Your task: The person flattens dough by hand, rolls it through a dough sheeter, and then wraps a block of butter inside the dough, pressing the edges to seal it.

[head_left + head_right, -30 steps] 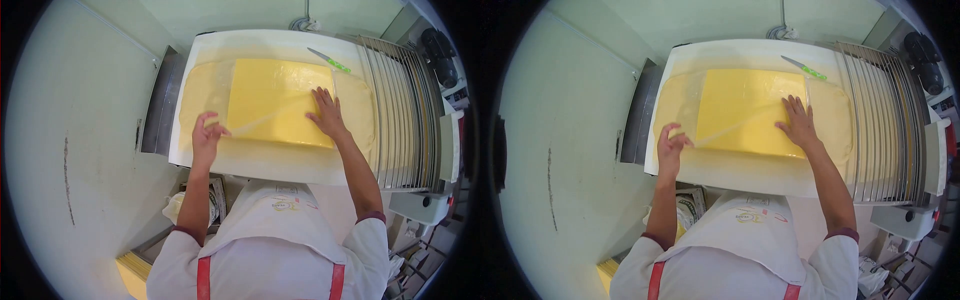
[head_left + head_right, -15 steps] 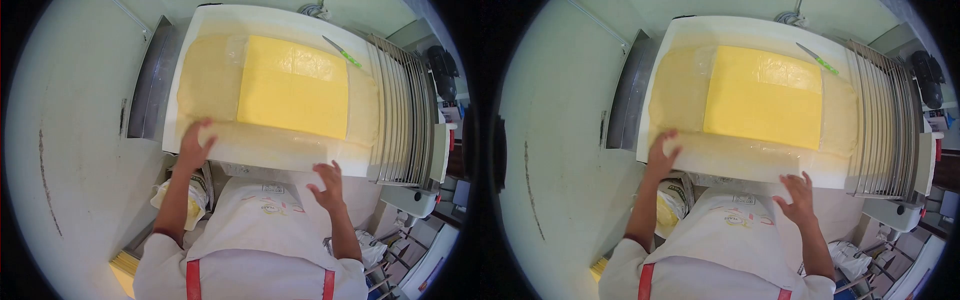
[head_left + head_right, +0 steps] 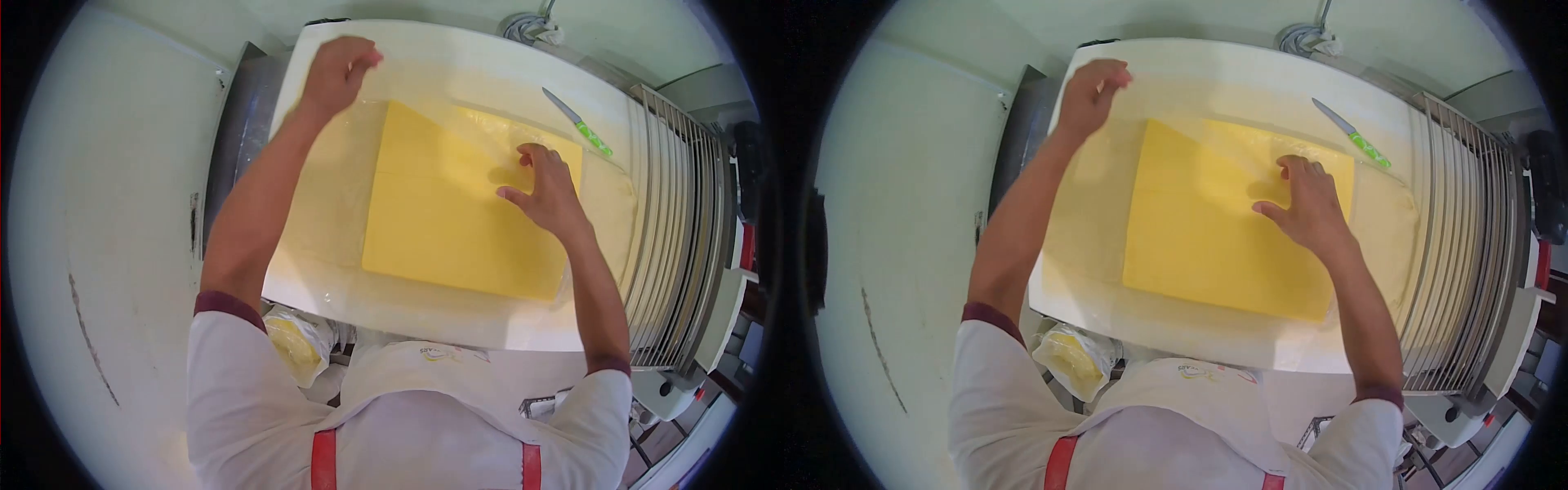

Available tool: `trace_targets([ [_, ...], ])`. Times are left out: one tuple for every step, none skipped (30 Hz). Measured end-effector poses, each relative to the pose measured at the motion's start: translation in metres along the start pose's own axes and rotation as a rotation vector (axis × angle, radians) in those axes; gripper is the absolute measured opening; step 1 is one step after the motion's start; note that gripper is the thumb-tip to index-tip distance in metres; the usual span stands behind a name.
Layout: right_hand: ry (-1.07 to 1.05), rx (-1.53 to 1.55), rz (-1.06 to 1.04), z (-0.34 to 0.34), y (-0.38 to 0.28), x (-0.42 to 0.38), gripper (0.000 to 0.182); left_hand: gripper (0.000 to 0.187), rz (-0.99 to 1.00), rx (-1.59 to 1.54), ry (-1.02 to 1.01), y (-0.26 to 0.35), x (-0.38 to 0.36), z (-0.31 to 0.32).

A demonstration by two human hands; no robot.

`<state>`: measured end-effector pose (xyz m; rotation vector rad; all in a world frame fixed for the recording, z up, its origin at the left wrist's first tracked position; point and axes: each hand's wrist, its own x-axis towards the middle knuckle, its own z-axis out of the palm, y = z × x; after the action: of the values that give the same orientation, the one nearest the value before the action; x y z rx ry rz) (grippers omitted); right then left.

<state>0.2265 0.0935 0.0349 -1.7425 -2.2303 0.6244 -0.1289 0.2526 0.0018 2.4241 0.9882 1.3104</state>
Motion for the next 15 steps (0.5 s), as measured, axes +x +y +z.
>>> trace_targets([
  [-0.116, -0.021, 0.020, -0.007, 0.008, 0.015, 0.032, 0.013, -0.082, 0.033, -0.007, -0.002, 0.015, 0.006],
  [-0.234, -0.044, 0.040, -0.012, 0.016, 0.031, 0.027, 0.015, -0.167, 0.065, -0.012, -0.005, 0.029, 0.011],
  [-0.236, 0.009, 0.019, -0.016, 0.033, 0.044, 0.023, 0.017, -0.287, -0.073, -0.021, -0.025, 0.033, 0.018],
  [-0.239, 0.060, 0.007, -0.023, 0.057, 0.053, 0.019, 0.020, -0.406, -0.219, -0.029, -0.051, 0.034, 0.023],
  [-0.237, 0.106, 0.001, -0.031, 0.077, 0.061, 0.015, 0.022, -0.442, -0.243, -0.005, -0.071, 0.031, 0.027],
  [-0.194, 0.140, -0.008, -0.041, 0.093, 0.075, 0.004, 0.023, -0.655, -0.212, -0.045, -0.072, 0.035, 0.029],
  [-0.220, 0.202, 0.050, -0.043, 0.122, 0.095, 0.007, 0.024, -0.763, -0.161, -0.046, -0.084, 0.031, 0.031],
  [-0.255, 0.291, 0.054, -0.053, 0.126, 0.117, 0.008, 0.022, -0.849, -0.182, 0.009, -0.060, 0.034, 0.037],
  [-0.295, 0.344, 0.006, -0.058, 0.136, 0.144, 0.008, 0.028, -1.014, -0.313, 0.037, -0.064, 0.030, 0.036],
  [-0.329, 0.315, -0.076, -0.059, 0.150, 0.171, 0.008, 0.027, -1.104, -0.465, 0.050, -0.067, 0.024, 0.035],
  [-0.419, 0.249, -0.055, -0.056, 0.156, 0.194, 0.012, 0.030, -1.210, -0.649, 0.036, -0.080, 0.012, 0.028],
  [-0.512, 0.182, -0.039, -0.055, 0.161, 0.210, 0.020, 0.032, -1.292, -0.736, 0.164, -0.051, 0.018, 0.035],
  [-0.352, 0.126, -0.023, -0.051, 0.170, 0.212, 0.023, 0.035, -1.377, -0.816, 0.299, -0.015, 0.019, 0.034],
  [-0.193, 0.067, -0.014, -0.044, 0.176, 0.214, 0.027, 0.035, -1.409, -0.815, 0.244, -0.002, 0.008, 0.030],
  [-0.035, 0.005, -0.013, -0.039, 0.177, 0.217, 0.030, 0.035, -1.439, -0.812, 0.200, 0.005, -0.009, 0.025],
])
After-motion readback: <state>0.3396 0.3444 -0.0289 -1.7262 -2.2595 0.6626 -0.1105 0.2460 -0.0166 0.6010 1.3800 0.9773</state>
